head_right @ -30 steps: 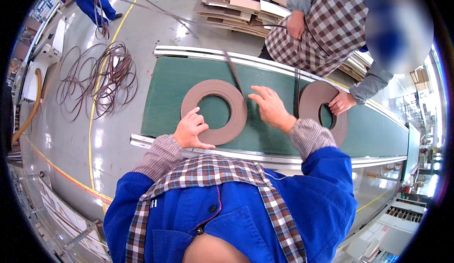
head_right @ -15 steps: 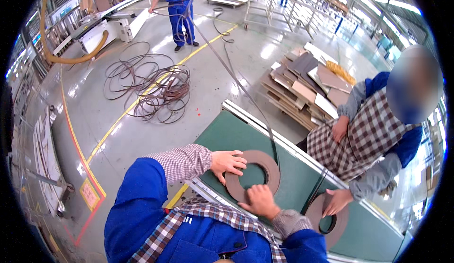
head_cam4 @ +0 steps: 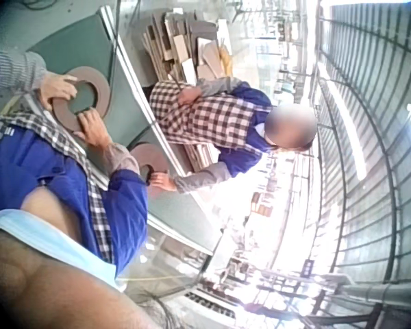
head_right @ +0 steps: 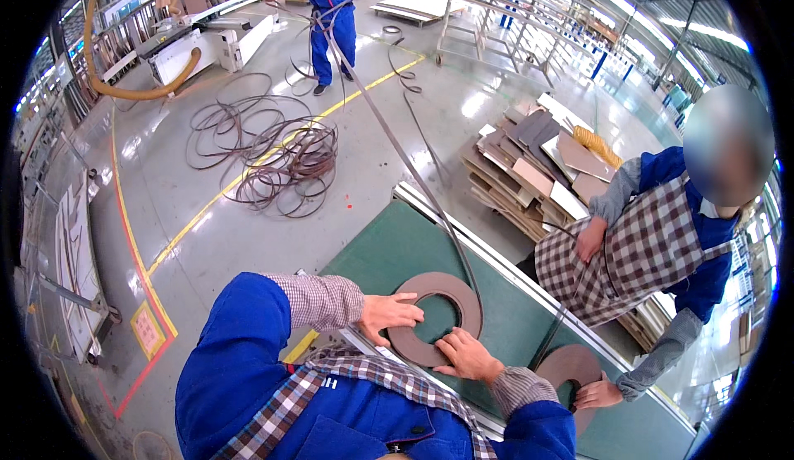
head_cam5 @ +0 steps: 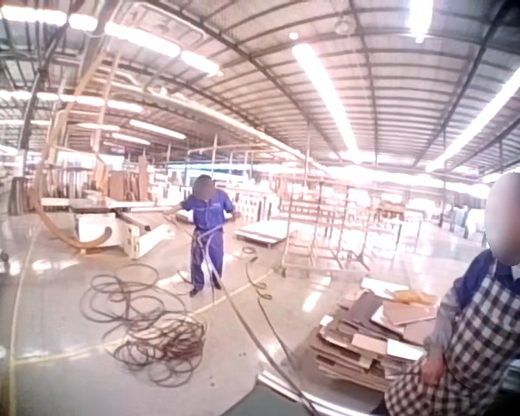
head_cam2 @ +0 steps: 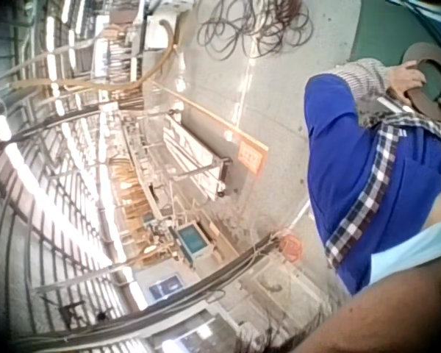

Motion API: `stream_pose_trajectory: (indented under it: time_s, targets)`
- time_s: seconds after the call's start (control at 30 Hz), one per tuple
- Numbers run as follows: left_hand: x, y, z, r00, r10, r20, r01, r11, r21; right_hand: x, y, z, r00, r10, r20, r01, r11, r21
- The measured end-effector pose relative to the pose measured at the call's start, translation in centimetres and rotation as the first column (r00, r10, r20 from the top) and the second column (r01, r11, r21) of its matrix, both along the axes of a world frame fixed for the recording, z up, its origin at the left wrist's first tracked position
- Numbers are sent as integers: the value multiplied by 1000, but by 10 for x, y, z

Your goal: The person repeatedly picks up a long, thin, dark rubber strip and wraps it around a circular rubber ring on a green conveyor belt. They adjust the strip to form a neat coil and place the finished ring on the belt. A coworker performs the same task on the opposite side.

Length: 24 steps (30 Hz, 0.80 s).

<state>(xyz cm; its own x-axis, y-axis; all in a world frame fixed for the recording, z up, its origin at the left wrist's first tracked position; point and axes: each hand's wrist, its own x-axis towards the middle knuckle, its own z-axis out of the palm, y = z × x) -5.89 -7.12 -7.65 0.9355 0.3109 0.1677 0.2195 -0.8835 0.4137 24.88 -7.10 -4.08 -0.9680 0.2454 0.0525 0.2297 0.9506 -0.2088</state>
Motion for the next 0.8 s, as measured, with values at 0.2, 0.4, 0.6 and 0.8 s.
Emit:
stream_pose_trajectory:
  time_s: [0.2,0.4,0.6,0.8]
  targets:
    - [22,-41,-8,949,304,86,-312,945,97,-75,-62,-46,817,-536,-213,560,825,77]
    - [25,-45,3,899,340,278,-393,905,163,-52,-51,-10,940,-262,-218,245,964,-104]
    - [26,-38,7,919,359,162,-381,914,137,-9,10,-4,979,-4,-203,14,999,47]
    - [29,-37,6,833,381,401,-429,903,33,-76,-50,-51,745,-552,-375,629,769,116]
